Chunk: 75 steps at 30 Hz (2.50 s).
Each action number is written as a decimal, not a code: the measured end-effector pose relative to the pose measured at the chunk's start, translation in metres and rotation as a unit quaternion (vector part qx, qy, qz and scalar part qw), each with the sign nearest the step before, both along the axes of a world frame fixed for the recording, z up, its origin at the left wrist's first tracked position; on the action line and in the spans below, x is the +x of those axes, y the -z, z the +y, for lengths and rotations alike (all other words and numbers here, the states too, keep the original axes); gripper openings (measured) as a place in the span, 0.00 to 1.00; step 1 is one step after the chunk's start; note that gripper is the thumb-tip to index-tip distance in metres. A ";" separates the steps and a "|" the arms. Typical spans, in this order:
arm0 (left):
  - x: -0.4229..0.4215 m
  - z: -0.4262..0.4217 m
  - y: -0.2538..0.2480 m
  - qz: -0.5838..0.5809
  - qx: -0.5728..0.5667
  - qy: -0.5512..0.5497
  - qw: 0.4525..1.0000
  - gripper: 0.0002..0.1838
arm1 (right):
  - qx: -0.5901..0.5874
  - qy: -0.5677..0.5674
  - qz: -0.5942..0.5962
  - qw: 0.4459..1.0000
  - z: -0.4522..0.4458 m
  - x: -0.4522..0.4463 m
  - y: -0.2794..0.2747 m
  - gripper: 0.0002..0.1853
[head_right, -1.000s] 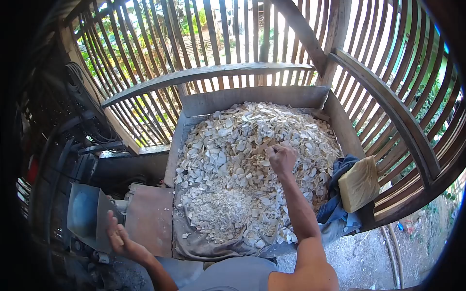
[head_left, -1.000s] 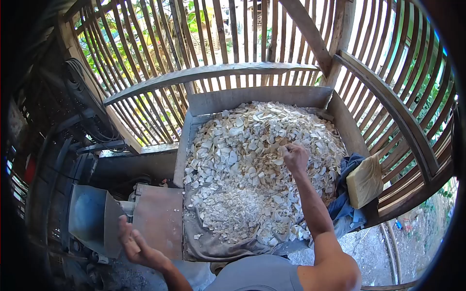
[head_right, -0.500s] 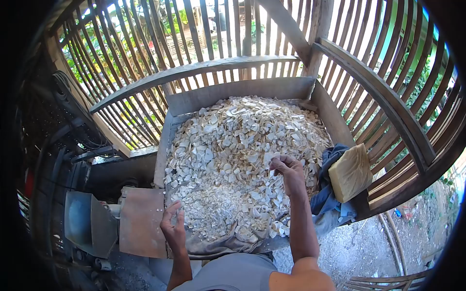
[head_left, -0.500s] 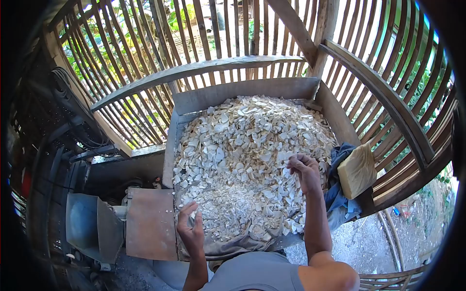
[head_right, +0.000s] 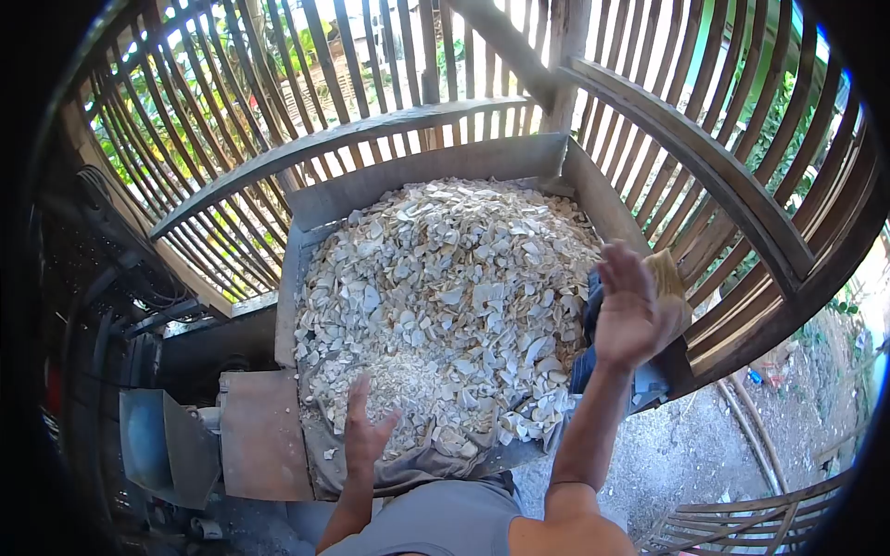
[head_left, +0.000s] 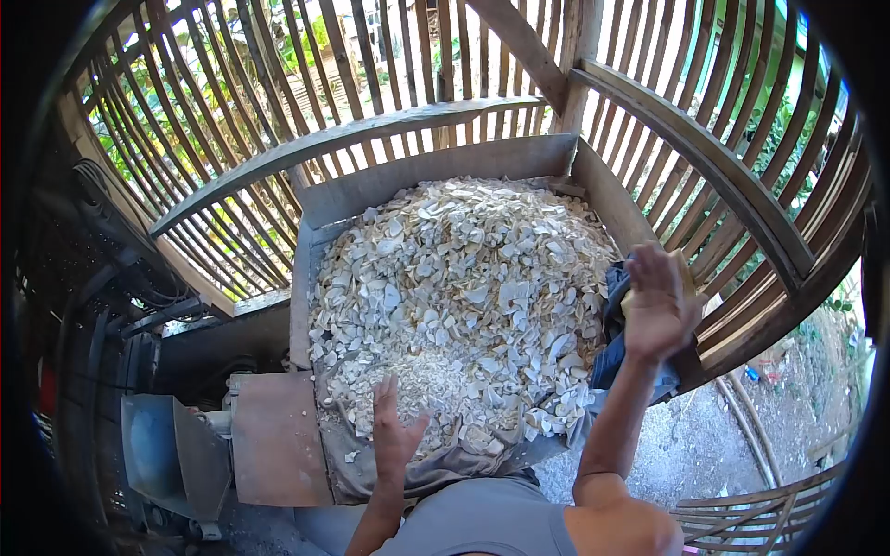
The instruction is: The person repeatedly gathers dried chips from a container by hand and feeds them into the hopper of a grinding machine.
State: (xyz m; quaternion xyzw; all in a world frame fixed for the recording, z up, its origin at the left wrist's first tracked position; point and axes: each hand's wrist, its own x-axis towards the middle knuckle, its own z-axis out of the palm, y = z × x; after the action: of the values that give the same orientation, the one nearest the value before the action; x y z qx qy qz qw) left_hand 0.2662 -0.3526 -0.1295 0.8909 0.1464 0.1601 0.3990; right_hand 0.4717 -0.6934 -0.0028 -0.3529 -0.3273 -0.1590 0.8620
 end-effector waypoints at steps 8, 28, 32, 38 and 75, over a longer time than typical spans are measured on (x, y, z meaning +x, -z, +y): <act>-0.001 -0.013 0.023 0.046 0.074 0.043 0.995 0.63 | -0.671 0.377 0.208 0.603 0.010 0.152 0.108 0.52; 0.058 -0.018 0.047 -0.087 -0.230 -0.054 0.968 0.63 | -0.718 0.244 0.122 0.640 0.135 0.054 0.103 0.61; 0.078 -0.017 0.031 -0.135 -0.313 -0.062 0.938 0.54 | -0.746 0.169 0.102 0.635 0.159 0.020 0.108 0.54; 0.094 -0.006 0.029 -0.176 -0.351 -0.102 0.914 0.45 | -0.681 0.169 -0.076 0.708 0.201 -0.035 0.132 0.53; 0.120 0.056 0.018 -0.043 -0.353 0.029 0.934 0.40 | -0.663 0.005 -0.033 0.748 0.194 -0.022 0.102 0.69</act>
State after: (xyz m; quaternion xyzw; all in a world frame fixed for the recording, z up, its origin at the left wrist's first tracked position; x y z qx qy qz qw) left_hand 0.3864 -0.2965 -0.1475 0.6890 0.1504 0.1243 0.6980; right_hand 0.4492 -0.4994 -0.1045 -0.8315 -0.3769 0.0823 0.3997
